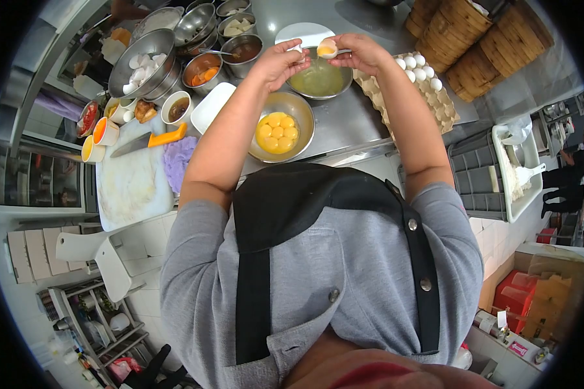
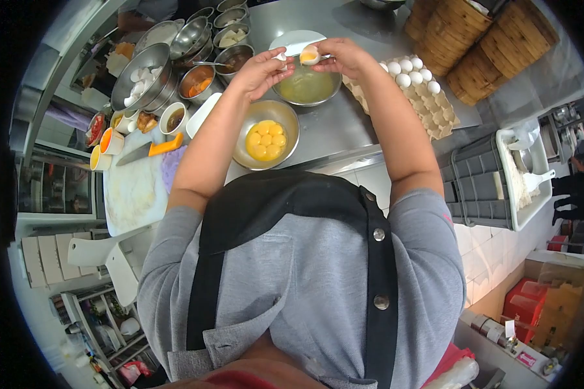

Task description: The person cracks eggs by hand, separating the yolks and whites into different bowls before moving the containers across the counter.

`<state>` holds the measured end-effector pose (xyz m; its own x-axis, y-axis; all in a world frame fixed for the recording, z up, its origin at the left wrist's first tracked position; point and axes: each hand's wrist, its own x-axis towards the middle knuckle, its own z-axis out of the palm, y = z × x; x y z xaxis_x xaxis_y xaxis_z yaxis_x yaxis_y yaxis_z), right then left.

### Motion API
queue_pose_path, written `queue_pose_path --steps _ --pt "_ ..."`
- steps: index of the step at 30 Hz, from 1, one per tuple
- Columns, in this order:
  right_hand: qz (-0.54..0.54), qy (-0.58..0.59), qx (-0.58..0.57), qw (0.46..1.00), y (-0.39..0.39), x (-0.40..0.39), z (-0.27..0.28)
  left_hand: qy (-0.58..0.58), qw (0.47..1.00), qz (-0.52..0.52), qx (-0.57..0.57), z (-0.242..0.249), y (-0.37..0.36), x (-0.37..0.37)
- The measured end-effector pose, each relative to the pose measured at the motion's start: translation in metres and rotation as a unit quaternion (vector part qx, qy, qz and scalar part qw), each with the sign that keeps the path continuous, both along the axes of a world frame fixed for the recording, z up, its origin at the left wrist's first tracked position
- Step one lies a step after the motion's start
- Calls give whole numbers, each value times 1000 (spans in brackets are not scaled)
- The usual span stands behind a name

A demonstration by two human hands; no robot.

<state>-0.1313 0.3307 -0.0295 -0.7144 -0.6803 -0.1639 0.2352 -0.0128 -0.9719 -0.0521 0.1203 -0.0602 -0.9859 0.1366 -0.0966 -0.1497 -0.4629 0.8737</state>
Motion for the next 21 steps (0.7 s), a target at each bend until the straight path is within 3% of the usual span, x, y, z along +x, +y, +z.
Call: queue_pose_path --steps 21 --pt "-16 -7 -53 998 7 -6 12 27 1000 -11 -9 14 3 6"
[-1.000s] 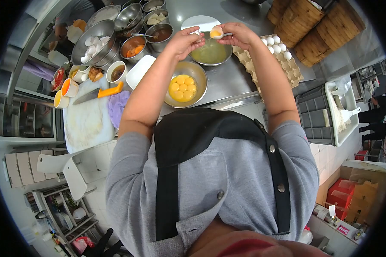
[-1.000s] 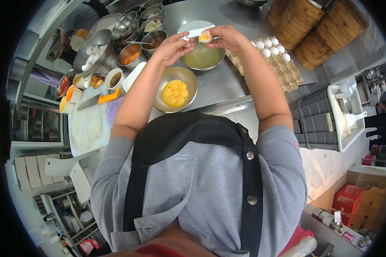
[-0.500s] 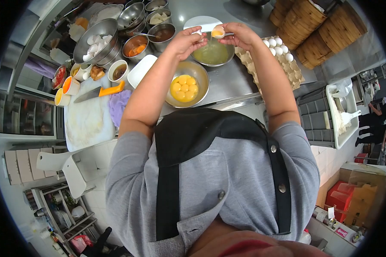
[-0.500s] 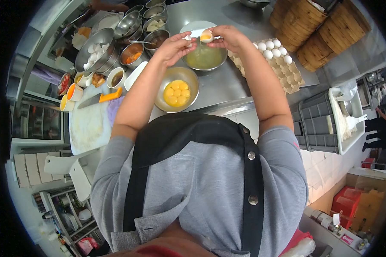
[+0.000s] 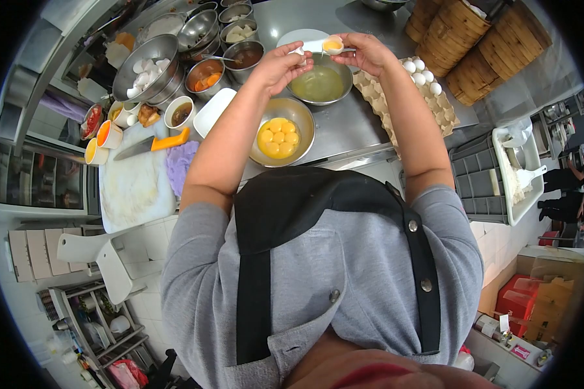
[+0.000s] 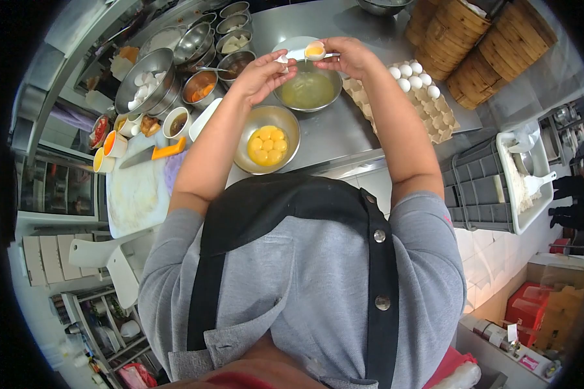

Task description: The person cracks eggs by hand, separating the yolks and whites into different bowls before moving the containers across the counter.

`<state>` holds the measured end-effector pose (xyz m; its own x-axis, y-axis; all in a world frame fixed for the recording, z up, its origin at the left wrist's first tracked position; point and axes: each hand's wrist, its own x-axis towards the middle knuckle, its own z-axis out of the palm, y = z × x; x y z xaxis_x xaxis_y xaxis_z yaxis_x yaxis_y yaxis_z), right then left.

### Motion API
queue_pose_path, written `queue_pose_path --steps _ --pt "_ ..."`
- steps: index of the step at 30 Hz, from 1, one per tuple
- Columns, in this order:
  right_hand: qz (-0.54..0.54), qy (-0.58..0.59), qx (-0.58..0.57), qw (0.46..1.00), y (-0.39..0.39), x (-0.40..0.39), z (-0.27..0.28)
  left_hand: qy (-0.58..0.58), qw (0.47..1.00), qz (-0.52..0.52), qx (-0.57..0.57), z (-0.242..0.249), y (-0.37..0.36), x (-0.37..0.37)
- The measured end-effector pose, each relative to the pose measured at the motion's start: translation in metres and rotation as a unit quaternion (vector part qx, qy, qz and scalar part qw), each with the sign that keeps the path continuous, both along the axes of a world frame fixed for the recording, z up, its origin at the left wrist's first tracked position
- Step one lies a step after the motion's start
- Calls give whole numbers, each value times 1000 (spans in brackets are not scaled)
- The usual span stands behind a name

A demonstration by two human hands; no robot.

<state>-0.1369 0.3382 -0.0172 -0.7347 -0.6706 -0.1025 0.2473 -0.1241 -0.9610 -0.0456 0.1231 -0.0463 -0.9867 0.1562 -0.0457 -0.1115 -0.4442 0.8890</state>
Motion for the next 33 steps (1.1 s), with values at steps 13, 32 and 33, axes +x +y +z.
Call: queue_pose_path --steps 13,32,33 --pt "59 4 -13 998 -9 29 2 24 999 10 33 4 -8 20" --pt "70 408 86 906 -81 144 -26 -63 946 -68 311 -47 -45 142" --pt "89 371 40 923 -80 140 -38 -61 944 -97 310 -49 -37 140"
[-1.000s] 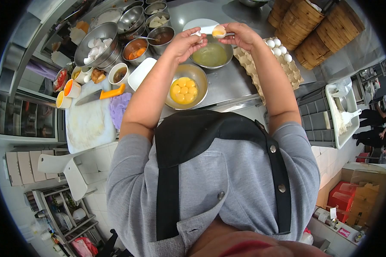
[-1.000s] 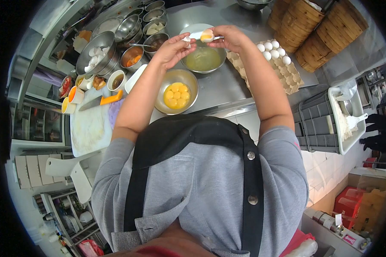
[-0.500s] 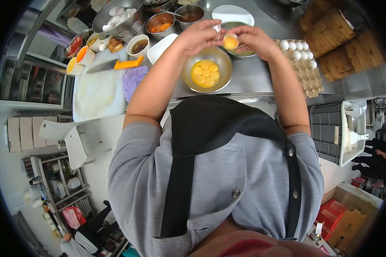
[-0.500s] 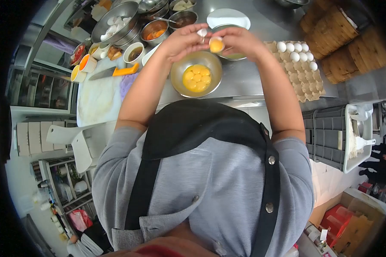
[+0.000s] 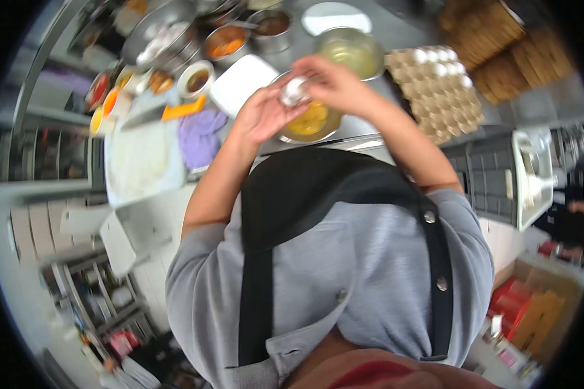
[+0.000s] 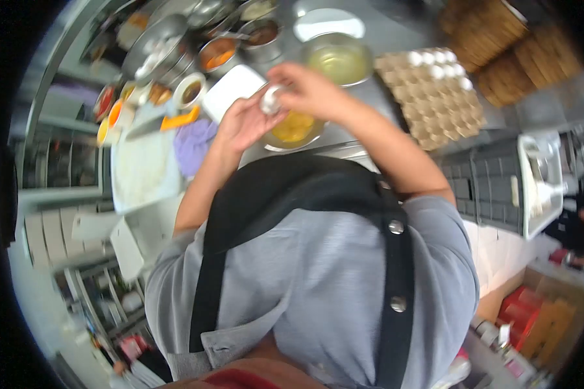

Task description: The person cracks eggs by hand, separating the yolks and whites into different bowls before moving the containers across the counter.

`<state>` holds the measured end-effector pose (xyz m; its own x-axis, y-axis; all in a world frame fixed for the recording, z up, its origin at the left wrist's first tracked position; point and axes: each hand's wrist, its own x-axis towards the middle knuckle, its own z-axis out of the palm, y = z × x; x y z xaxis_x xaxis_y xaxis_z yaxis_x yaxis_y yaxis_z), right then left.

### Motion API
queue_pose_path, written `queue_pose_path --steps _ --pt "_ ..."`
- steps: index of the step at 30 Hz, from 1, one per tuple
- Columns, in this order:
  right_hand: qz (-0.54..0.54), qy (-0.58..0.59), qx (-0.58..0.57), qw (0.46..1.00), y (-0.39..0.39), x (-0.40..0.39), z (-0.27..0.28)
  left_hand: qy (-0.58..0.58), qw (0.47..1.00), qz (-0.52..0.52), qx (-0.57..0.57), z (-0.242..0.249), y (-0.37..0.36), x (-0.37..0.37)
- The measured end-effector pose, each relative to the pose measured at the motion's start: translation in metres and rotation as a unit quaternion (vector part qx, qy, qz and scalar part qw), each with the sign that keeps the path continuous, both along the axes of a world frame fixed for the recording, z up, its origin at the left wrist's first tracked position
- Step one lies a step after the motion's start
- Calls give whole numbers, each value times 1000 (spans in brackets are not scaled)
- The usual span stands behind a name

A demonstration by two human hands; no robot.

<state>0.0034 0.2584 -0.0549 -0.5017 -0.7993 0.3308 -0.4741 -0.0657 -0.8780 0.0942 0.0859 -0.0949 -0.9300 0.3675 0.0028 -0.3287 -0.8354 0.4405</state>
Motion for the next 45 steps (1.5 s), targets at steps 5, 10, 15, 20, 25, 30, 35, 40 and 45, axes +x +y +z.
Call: queue_pose_path --steps 5,10,15,20,25,30,35,40,45 --pt "-146 35 55 987 31 -27 6 -30 996 83 12 15 -13 1" --pt "-498 139 250 819 151 -132 -10 121 960 239 -83 101 -107 -4" --pt "-584 55 536 607 271 -198 -43 22 773 488 -404 128 -244 -35" --pt "-551 164 543 612 317 -243 -86 -98 746 461 -470 103 -356 -64" --pt "-581 206 514 597 308 -219 -75 -26 677 567 -468 102 -306 -61" --pt "-684 77 222 691 303 -192 -64 98 687 582 -425 100 -185 -46" --pt "-396 -298 -333 802 284 -152 -52 101 838 365 -393 67 -63 -47" --pt "-444 -121 -136 877 193 -25 -49 116 872 207 -428 29 6 -46" --pt "-456 70 6 887 151 48 -95 136 878 114 -445 20 38 -53"
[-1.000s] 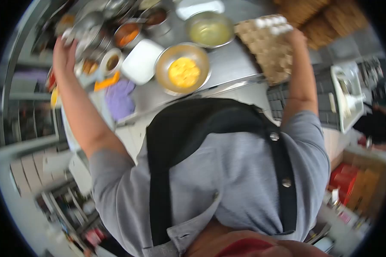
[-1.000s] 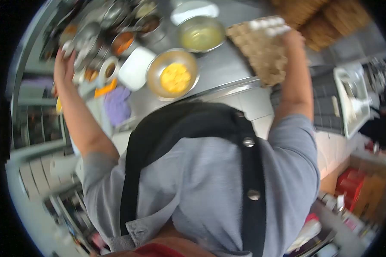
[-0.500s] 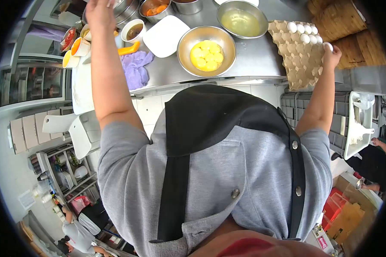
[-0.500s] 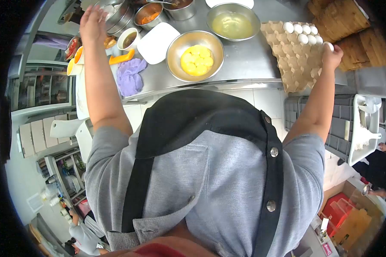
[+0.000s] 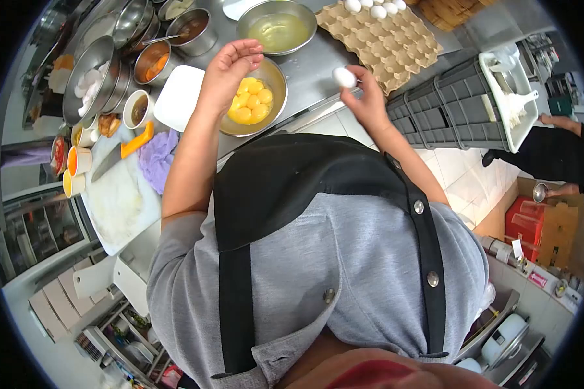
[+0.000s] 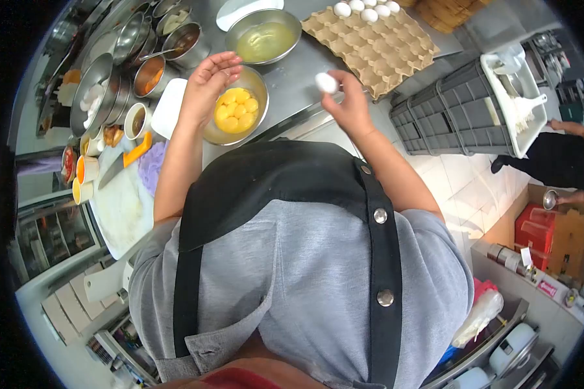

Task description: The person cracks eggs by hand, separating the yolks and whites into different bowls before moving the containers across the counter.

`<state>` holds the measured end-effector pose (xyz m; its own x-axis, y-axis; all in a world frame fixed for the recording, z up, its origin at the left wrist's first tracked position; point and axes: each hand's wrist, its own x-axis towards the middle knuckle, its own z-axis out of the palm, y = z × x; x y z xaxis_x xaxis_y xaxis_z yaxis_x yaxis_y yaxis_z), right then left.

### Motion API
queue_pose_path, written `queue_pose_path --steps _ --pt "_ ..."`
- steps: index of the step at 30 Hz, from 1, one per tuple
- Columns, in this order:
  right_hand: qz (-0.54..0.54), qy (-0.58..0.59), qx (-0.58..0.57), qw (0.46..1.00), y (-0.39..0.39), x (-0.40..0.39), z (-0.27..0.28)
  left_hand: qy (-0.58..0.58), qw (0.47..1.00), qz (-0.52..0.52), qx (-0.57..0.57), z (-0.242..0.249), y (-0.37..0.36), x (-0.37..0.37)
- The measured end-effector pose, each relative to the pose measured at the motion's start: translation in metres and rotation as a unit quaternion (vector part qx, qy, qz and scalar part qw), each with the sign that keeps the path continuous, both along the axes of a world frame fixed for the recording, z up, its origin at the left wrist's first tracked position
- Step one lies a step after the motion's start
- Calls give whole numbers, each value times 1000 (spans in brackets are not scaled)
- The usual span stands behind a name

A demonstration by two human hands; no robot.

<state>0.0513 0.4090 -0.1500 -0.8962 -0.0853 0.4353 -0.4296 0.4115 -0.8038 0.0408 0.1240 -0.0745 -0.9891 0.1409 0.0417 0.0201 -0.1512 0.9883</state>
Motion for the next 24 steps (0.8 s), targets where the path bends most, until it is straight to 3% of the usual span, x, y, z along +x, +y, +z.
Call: queue_pose_path --steps 1,5,9,12,13,16,17,19,20,24 --pt "-15 56 84 995 0 5 -3 2 1000 -5 1 1 4 -1" --pt "-72 57 41 995 0 9 -24 22 999 -47 -14 4 15 -7" --pt "-88 67 99 989 0 3 -42 38 993 -100 -50 0 29 -16" --pt "-60 -71 -80 992 -11 2 -29 55 982 -139 -119 -3 39 -21" --pt "-59 -67 -81 993 -12 -2 -18 74 971 -164 -159 -3 41 -25" --pt "86 -289 -329 895 -19 -14 23 112 949 -212 -206 4 50 -33" --pt "91 -284 -328 896 -22 -20 35 127 936 -236 -228 7 53 -37" --pt "195 -370 -388 821 -30 -36 56 141 935 -265 -190 1 55 -47" --pt "211 -379 -385 815 -36 -42 66 93 946 -276 -144 4 55 -48" --pt "180 -386 -305 852 -54 -66 84 10 972 -224 -69 7 42 -57"
